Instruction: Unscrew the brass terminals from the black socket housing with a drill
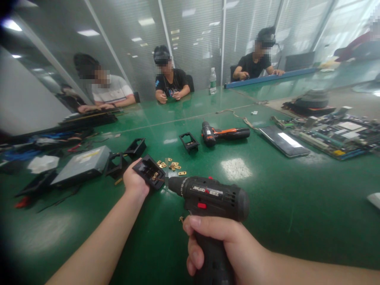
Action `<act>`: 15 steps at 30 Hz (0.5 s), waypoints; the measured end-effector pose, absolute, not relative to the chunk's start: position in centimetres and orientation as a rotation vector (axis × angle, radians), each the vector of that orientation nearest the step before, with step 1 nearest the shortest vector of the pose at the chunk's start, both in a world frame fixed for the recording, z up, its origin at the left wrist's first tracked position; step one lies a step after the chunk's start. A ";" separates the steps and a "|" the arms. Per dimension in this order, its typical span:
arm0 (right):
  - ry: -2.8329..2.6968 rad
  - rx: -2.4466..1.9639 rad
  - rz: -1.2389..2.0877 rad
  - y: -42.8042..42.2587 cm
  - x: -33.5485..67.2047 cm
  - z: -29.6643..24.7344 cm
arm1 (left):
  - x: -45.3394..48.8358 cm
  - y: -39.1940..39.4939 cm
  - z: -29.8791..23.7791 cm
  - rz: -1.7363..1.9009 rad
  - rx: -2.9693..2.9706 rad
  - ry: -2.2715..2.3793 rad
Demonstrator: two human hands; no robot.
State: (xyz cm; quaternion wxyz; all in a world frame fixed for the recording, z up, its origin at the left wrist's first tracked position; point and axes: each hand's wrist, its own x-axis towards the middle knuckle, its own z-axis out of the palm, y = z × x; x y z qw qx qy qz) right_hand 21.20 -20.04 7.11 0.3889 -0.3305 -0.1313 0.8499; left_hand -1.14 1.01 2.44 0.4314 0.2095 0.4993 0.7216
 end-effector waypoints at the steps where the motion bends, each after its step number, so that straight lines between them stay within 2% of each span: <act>1: -0.333 -0.835 2.160 -20.0 21.2 7.1 | -1.1 1.0 2.4 1.802 0.536 1.243; 15: -0.318 -0.787 2.141 -19.5 21.1 6.9 | -1.0 1.0 2.8 1.806 0.471 1.230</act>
